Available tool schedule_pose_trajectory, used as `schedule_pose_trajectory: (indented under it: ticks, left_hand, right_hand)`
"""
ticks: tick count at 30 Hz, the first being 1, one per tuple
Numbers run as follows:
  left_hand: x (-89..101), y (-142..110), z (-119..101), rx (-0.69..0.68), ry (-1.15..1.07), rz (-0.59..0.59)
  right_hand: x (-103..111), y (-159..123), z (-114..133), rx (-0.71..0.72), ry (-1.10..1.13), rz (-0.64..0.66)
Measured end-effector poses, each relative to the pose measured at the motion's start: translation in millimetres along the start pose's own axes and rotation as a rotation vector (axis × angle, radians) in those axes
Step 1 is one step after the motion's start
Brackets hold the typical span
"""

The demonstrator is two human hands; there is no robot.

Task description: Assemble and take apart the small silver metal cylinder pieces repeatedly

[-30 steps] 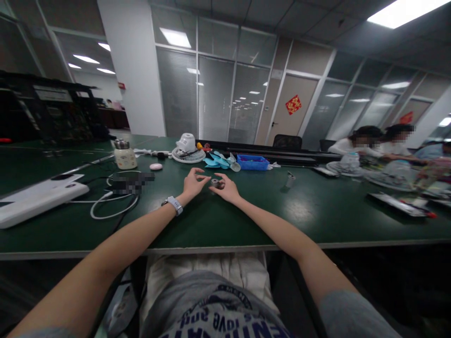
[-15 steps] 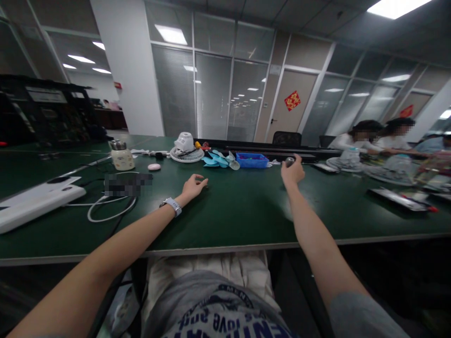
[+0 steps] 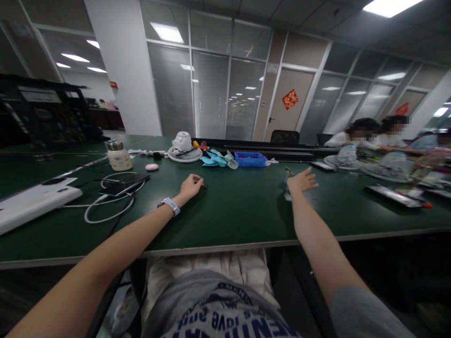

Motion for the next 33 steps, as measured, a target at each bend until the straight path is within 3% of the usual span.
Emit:
schedule_pose_trajectory:
  ticks: [2,4,7,9,12,17,22,25,27,30,33]
  left_hand:
    - [1.4,-1.1,-0.8,0.011,0.004,-0.002]
    - [3.0,-2.5,-1.8,0.019,0.011,-0.003]
    - [5.3,-3.4,-2.1,0.028,0.008,-0.019]
    - [5.6,-2.5,0.2,0.044,-0.018,-0.038]
    - [4.3,0.2,5.1,0.069,-0.063,-0.076]
    - [2.0,2.3,7.2,0.071,-0.049,-0.111]
    - [3.1,1.0,5.5,0.076,-0.052,-0.100]
    - [3.9,-0.1,5.0,0.079,-0.061,-0.081]
    - [4.3,-0.7,4.7,0.075,-0.057,-0.076]
    - [3.9,-0.6,4.5,0.066,-0.041,-0.073]
    - [3.2,0.1,5.2,0.065,-0.032,-0.068]
  right_hand:
    - [4.3,-17.2,32.9,0.212,0.038,-0.055]
    - [-0.8,-52.6,75.0,0.513,0.125,0.030]
    - [-24.7,-136.5,129.1,0.924,0.264,0.418]
    - [-40.6,-197.5,150.2,1.135,0.323,0.684]
    - [-59.1,-256.3,162.6,1.234,0.318,0.862]
    - [-78.9,-273.3,166.0,1.109,0.234,0.895]
    - [-68.4,-243.7,160.1,1.143,0.272,0.860]
    - [-45.8,-179.2,143.7,1.131,0.265,0.712]
    - [-26.2,-113.7,120.8,0.987,0.210,0.515]
    - [6.5,-16.3,62.6,0.580,0.110,0.152]
    - [19.3,34.3,2.5,0.267,0.007,0.035]
Point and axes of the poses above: each hand's wrist, its own y-axis towards the middle knuckle, its own x-axis out of the back of the hand, z = x × y, the point moved 6 cm from there along y, towards the middle knuckle, and after that the axes turned 13 degrees about y, right-handed, at the moved point
